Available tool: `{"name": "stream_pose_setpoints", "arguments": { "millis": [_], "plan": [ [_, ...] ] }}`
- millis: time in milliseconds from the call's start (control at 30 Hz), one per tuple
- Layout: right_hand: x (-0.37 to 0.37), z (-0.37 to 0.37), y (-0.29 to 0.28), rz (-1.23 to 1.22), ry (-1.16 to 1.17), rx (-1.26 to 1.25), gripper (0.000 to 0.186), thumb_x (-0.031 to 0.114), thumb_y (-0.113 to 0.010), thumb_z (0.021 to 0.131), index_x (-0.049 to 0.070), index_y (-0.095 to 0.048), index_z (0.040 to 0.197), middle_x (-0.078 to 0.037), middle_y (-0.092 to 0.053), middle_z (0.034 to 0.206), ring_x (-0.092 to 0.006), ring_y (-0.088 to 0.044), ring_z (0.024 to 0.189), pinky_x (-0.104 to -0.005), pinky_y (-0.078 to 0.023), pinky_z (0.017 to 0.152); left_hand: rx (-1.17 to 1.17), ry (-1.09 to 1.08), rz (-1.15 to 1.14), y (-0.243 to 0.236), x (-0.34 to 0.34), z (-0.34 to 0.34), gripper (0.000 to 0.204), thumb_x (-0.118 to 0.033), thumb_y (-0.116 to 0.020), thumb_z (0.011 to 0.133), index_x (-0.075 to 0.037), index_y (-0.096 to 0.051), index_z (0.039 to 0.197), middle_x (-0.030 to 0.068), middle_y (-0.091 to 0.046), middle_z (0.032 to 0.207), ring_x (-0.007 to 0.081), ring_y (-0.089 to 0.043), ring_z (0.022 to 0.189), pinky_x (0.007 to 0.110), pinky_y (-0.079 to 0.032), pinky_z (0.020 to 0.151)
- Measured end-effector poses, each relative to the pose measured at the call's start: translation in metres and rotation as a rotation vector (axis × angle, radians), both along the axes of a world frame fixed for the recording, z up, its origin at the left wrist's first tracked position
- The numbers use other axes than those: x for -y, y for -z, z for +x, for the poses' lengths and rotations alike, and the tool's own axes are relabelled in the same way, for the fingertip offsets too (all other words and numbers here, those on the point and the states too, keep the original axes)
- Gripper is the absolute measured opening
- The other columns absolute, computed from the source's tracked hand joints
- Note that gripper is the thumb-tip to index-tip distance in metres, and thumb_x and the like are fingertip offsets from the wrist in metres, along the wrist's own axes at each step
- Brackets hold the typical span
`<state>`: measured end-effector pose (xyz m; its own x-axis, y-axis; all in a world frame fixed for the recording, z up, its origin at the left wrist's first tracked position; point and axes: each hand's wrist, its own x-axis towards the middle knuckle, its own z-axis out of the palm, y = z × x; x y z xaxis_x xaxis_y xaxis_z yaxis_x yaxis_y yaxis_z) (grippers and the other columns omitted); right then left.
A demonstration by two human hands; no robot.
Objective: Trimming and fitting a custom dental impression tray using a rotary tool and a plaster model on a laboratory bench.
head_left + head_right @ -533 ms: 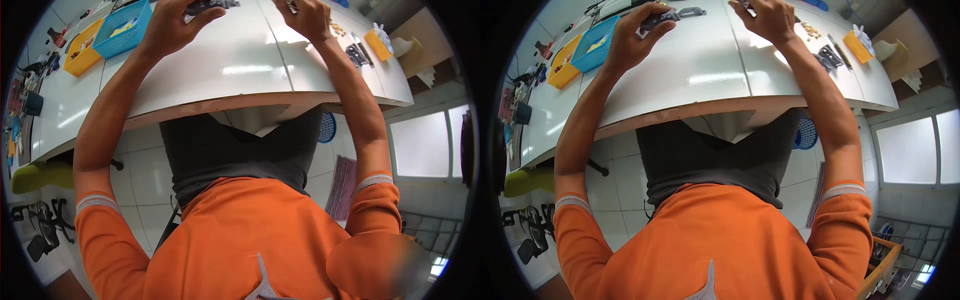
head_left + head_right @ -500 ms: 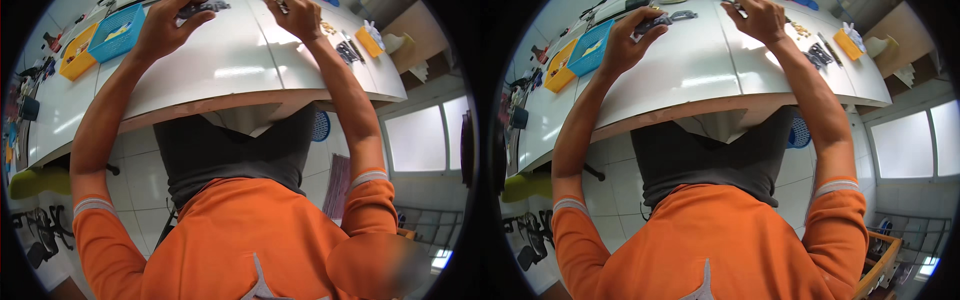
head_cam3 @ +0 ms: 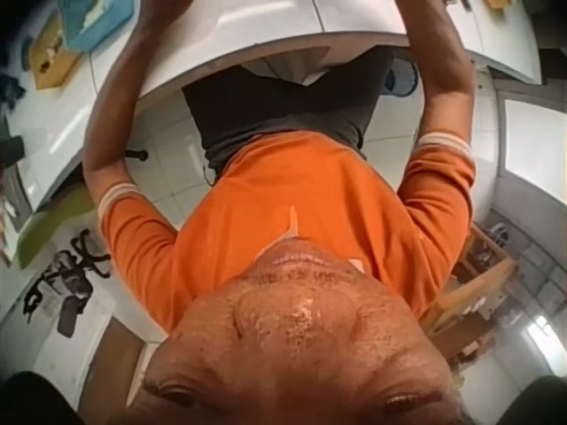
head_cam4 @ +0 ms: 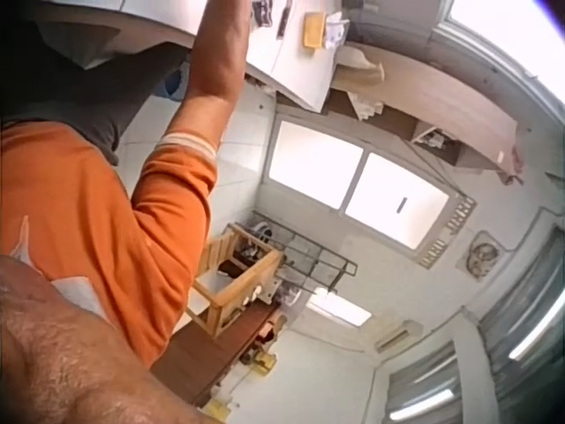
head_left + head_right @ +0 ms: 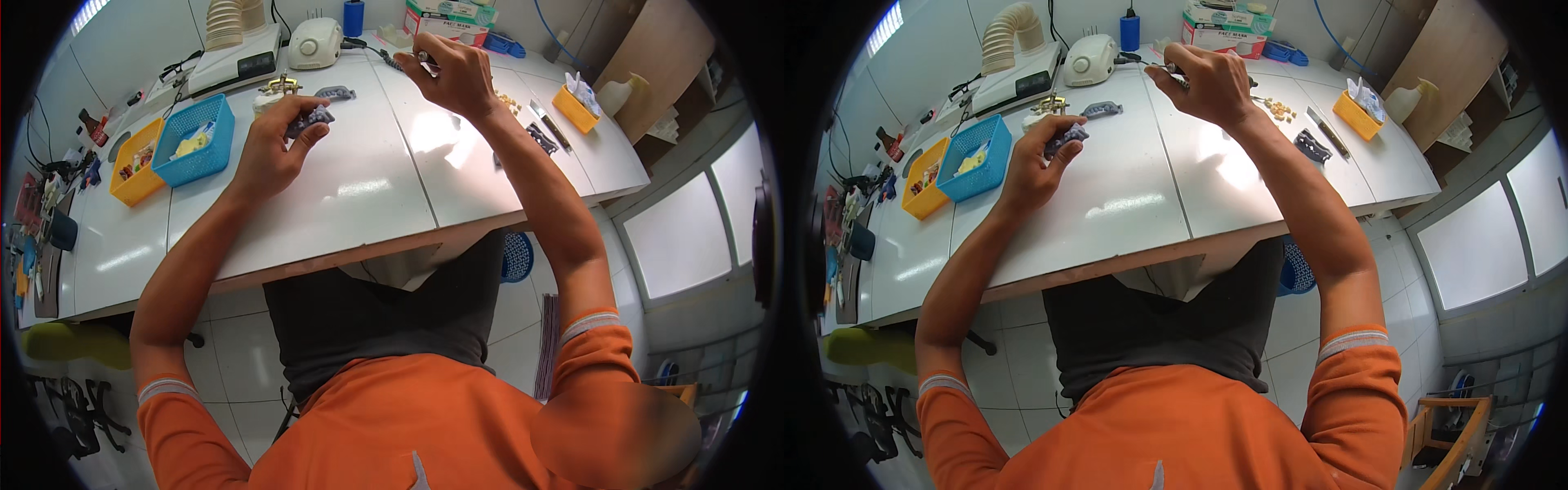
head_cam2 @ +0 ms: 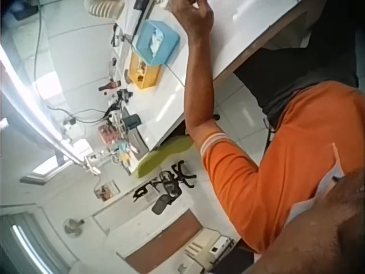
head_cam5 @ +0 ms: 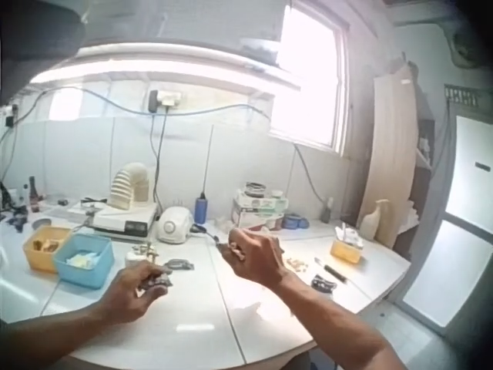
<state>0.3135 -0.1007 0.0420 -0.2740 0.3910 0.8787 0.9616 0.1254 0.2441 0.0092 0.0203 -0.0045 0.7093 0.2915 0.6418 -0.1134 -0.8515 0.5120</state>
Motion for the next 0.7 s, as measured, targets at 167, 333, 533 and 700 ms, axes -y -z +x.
{"name": "stream_pose_setpoints", "arguments": {
  "millis": [167,333,533,700],
  "plan": [
    [-0.007,-0.006,-0.011,-0.064,-0.007,-0.092,0.039,0.049,-0.073,0.102,0.012,-0.064,0.092,-0.004,-0.07,0.065,-0.024,-0.068,0.052,-0.0396,-0.05,0.046,0.245,-0.099,-0.209,-0.017,-0.011,-0.007,0.032,-0.029,-0.07,0.11,-0.004,-0.07,0.129,0.0072,-0.074,0.104,0.0131,-0.068,0.093,0.028,-0.053,0.085],
    [-0.007,0.006,-0.019,-0.291,-0.021,-0.351,0.028,0.034,-0.05,0.107,0.01,-0.062,0.101,-0.01,-0.068,0.067,-0.0295,-0.068,0.056,-0.0435,-0.051,0.054,-0.055,-0.052,-0.341,-0.031,-0.002,-0.005,0.035,-0.032,-0.064,0.113,-0.003,-0.067,0.132,0.0059,-0.069,0.113,0.0102,-0.061,0.101,0.026,-0.05,0.094],
    [-0.009,-0.019,-0.001,-0.494,-0.127,-0.353,0.017,0.024,-0.057,0.111,0.008,-0.061,0.107,-0.012,-0.071,0.085,-0.0332,-0.067,0.069,-0.0447,-0.048,0.06,-0.169,0.089,-0.285,-0.009,0.004,0.001,0.034,-0.03,-0.07,0.109,0.0,-0.071,0.126,0.0082,-0.067,0.103,0.0158,-0.062,0.092,0.03,-0.048,0.085],
    [0.009,-0.051,0.019,-0.611,-0.289,-0.209,0.018,0.018,-0.077,0.097,0.011,-0.068,0.111,-0.005,-0.067,0.085,-0.0263,-0.069,0.068,-0.0391,-0.051,0.057,-0.335,0.153,-0.329,0.002,0.013,-0.008,0.03,-0.024,-0.078,0.101,-0.001,-0.073,0.121,0.0113,-0.071,0.098,0.0232,-0.067,0.085,0.035,-0.052,0.079]
  ]
}}
